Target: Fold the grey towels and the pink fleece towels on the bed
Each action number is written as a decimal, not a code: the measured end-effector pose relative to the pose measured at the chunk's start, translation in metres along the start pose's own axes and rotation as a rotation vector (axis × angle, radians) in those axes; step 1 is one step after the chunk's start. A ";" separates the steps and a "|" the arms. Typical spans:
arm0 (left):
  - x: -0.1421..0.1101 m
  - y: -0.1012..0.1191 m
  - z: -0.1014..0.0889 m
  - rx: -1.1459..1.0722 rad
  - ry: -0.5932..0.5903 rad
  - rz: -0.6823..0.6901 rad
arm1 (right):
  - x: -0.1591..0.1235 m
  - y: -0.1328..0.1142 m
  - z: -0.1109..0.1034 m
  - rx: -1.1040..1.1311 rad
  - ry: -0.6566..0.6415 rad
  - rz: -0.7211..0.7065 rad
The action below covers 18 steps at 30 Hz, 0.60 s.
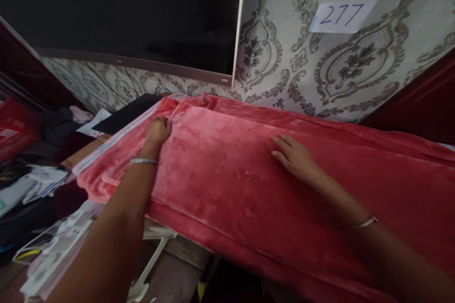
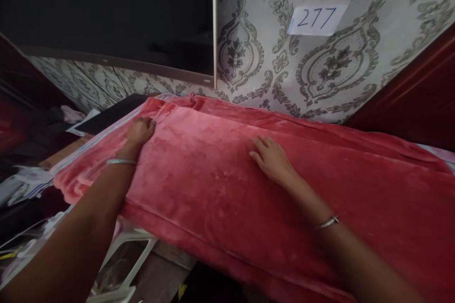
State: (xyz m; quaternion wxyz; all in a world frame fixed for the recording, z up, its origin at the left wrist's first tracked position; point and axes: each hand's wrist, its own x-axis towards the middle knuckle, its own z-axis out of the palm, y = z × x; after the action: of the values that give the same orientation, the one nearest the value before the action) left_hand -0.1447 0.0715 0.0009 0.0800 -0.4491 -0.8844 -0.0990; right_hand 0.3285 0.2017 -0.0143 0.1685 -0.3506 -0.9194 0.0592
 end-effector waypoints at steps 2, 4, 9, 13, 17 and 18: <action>0.003 -0.001 -0.002 -0.020 -0.053 -0.062 | 0.012 -0.003 0.008 -0.041 -0.034 0.008; 0.006 -0.001 -0.002 -0.045 -0.083 -0.123 | 0.021 -0.009 0.016 -0.083 -0.085 0.037; 0.008 0.003 0.003 -0.042 -0.031 -0.183 | 0.027 -0.014 0.035 -0.146 -0.164 0.101; 0.002 0.008 0.004 -0.040 0.027 -0.168 | 0.028 -0.009 0.037 -0.141 -0.162 0.099; 0.003 0.010 0.000 0.007 -0.061 -0.095 | 0.022 -0.008 0.023 -0.054 -0.184 0.093; 0.005 0.009 -0.002 0.017 -0.092 -0.067 | 0.015 -0.010 0.017 -0.025 -0.171 0.079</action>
State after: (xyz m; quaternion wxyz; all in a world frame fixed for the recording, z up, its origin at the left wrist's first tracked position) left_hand -0.1403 0.0805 0.0047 0.0396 -0.4228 -0.9024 -0.0733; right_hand 0.3061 0.2045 -0.0243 0.0827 -0.3825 -0.9164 0.0841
